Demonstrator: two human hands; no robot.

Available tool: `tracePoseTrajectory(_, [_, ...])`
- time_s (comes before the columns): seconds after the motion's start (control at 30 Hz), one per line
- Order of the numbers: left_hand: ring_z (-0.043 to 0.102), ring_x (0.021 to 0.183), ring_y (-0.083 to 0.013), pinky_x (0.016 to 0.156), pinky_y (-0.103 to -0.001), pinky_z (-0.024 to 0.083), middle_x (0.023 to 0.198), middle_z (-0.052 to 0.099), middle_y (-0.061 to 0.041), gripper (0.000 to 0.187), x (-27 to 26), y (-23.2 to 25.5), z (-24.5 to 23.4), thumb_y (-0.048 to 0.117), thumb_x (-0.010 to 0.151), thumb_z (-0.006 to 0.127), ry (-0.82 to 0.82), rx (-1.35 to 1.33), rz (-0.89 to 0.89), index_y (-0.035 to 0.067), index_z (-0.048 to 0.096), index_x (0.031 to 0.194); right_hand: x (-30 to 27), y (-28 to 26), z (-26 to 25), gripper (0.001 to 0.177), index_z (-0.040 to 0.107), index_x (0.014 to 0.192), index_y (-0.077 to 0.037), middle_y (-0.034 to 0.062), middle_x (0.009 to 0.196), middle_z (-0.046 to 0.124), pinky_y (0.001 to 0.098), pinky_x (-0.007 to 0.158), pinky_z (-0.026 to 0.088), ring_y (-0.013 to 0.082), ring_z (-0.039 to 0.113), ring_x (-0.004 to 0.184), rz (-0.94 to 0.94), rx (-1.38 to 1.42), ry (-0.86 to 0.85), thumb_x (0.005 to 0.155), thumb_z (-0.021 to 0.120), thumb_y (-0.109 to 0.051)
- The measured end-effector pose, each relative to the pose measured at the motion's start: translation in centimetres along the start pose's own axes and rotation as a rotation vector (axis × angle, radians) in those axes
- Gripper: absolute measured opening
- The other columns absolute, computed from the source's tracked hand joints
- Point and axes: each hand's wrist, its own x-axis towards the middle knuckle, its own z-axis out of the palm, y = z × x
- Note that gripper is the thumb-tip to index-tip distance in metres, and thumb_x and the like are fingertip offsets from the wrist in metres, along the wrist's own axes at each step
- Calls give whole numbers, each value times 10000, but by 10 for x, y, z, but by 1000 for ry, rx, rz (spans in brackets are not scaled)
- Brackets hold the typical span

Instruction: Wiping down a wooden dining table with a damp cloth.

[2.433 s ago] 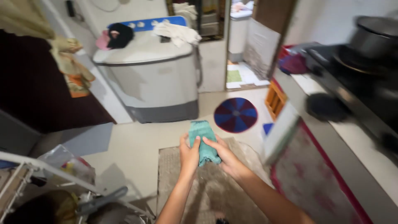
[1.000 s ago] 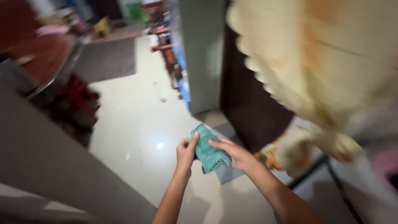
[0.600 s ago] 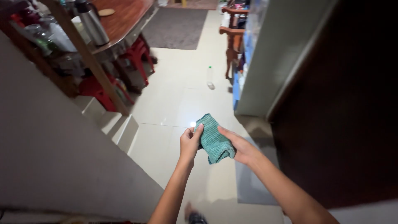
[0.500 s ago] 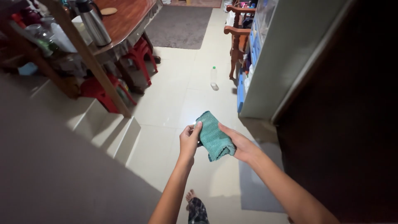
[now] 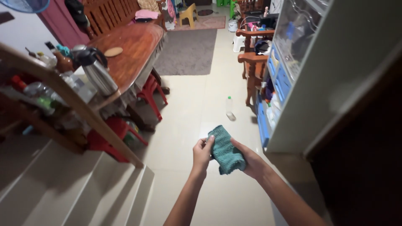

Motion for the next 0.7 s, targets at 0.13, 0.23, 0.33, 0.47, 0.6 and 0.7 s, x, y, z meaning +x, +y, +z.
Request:
tracePoseTrajectory(0.13, [672,686,-138,571,-297,572,878,683,-55,344,81,10,-2,352,932,681,-28,36,-35,40,651,1072,89,-23,-45,598,565,1364,15,139,1165,722,383,832,621,221,734,968,25,68,-68,1037,435,-468])
tracePoseTrajectory(0.23, [687,694,-149,584,-288,571,886,694,-59,350,139,28,5,357,944,674,-36,44,-9,31,655,1069,143,-59,-43,588,568,1371,-11,131,1184,716,395,832,620,223,736,977,45,62,-83,1038,402,-466])
tracePoseTrajectory(0.33, [671,700,-141,593,-297,577,889,688,-66,340,213,41,12,358,962,663,-14,48,27,37,649,1074,209,-98,-52,573,579,1371,-33,118,1174,720,404,799,621,218,738,964,55,13,-96,1035,401,-463])
tracePoseTrajectory(0.47, [696,702,-144,599,-293,589,903,701,-69,325,296,77,16,346,966,659,37,25,35,36,645,1062,302,-149,-59,586,584,1362,-17,122,1154,723,405,784,626,219,737,948,75,-29,-152,1037,423,-478])
tracePoseTrajectory(0.6, [702,664,-149,579,-305,595,869,700,-87,303,374,94,12,311,949,684,103,-65,56,31,640,1054,385,-184,-63,577,580,1363,-2,130,1165,723,388,812,624,217,734,969,121,-33,-140,1030,464,-459])
tracePoseTrajectory(0.7, [693,642,-147,558,-306,578,849,706,-85,295,438,102,-2,303,936,696,159,-73,78,42,645,1063,446,-202,-59,565,567,1368,0,137,1184,716,381,833,625,215,736,988,146,-39,-143,1013,493,-432])
